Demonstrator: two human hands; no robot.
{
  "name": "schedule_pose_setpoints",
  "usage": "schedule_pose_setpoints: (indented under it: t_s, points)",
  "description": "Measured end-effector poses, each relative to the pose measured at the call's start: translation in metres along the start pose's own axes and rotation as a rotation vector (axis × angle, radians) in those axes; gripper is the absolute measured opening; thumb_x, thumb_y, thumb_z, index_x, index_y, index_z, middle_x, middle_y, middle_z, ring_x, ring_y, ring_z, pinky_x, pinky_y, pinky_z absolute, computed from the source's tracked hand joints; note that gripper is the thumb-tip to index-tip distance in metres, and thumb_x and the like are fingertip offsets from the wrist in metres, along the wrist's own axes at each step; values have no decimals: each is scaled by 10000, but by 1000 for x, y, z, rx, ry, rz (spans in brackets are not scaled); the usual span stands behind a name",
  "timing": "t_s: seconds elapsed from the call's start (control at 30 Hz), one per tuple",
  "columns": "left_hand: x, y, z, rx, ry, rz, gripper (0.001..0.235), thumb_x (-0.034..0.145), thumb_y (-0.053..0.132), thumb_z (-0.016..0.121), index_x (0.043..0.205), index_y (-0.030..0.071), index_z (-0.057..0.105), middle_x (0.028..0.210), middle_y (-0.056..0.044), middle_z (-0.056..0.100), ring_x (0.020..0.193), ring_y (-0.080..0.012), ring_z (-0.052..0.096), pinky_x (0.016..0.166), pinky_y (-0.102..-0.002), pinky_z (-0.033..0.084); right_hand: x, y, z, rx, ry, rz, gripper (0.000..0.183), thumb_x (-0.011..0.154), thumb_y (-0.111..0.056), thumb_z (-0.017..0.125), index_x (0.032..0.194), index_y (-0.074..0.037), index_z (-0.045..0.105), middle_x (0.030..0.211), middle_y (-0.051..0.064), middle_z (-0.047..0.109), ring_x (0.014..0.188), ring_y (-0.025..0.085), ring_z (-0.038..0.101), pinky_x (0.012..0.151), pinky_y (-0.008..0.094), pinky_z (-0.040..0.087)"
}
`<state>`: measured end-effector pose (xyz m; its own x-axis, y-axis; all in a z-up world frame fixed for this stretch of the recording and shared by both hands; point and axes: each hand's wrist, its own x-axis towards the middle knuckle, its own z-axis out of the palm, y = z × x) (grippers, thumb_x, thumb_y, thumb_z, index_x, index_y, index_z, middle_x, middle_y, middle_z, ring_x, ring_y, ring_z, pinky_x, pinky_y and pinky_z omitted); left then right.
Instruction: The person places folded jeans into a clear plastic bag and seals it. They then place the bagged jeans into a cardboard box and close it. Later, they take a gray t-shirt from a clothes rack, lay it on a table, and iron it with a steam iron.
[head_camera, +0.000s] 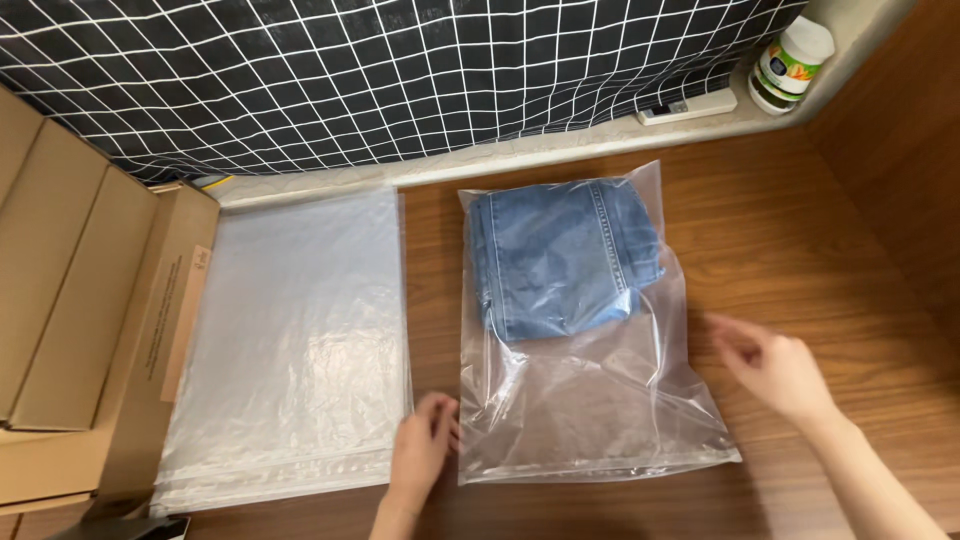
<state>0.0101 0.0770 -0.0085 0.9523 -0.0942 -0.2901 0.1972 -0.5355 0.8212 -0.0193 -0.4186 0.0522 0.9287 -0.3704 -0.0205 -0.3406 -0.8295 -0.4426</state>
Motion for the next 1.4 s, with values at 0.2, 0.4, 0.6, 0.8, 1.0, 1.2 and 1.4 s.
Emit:
schedule_pose_setpoints:
  t_s: [0.2, 0.4, 0.6, 0.8, 1.0, 1.2, 1.4]
  points:
    - [51, 17, 1, 756, 120, 609, 681, 978, 140, 691, 1613, 159, 446, 1613, -158, 471, 1397, -423, 532, 1131, -582, 495, -10, 46, 48, -78, 393, -559, 756, 907, -292, 756, 1607, -106, 540, 1574, 253, 561, 1432, 411, 571, 1207, 513, 475]
    - [79, 13, -1, 949, 370, 1320, 643, 1007, 299, 644, 1617, 166, 489, 1729, -80, 429, 1556, -227, 445, 1250, -444, 386, 16, 12, 59, -109, 509, -805, 853, 766, -441, 842, 1558, -248, 590, 1721, 207, 443, 1382, 406, 590, 1174, 518, 484]
    - [84, -3, 16, 905, 303, 1310, 639, 1061, 403, 558, 1652, 184, 451, 1728, -37, 441, 1573, -196, 428, 1248, -433, 380, 16, 11, 43, -115, 272, -1036, 681, 775, -364, 774, 1446, -331, 661, 1745, 152, 419, 1469, 350, 524, 1245, 533, 369]
    - [82, -6, 17, 889, 280, 1266, 607, 1091, 380, 487, 1642, 127, 448, 1747, -96, 404, 1582, -241, 412, 1248, -422, 378, 9, 46, 32, -117, 229, -1039, 781, 706, -351, 804, 1470, -297, 648, 1743, 179, 413, 1450, 372, 533, 1235, 549, 383]
    - [91, -41, 21, 942, 338, 1189, 602, 1072, 260, 558, 1603, -4, 454, 1658, -262, 455, 1354, -353, 624, 1033, -405, 581, 7, 49, 42, -157, 307, -1015, 687, 814, -475, 775, 1464, -298, 643, 1723, 206, 434, 1421, 399, 555, 1222, 542, 410]
    - [75, -4, 7, 876, 303, 1297, 514, 1101, 257, 500, 1592, 103, 521, 1655, -82, 534, 1516, -234, 511, 1284, -481, 339, 20, 7, 49, -157, 377, -1076, 382, 995, -378, 625, 1366, -337, 708, 1670, 105, 529, 1524, 308, 500, 1313, 550, 295]
    - [57, 10, 0, 722, -23, 965, 437, 1115, 345, 512, 1453, 111, 658, 1397, -90, 742, 1315, -226, 683, 1181, -519, 450, 35, 16, 28, -60, 223, -1088, 311, 1034, -327, 601, 1283, -235, 763, 1419, -50, 730, 1451, 210, 588, 1310, 483, 317]
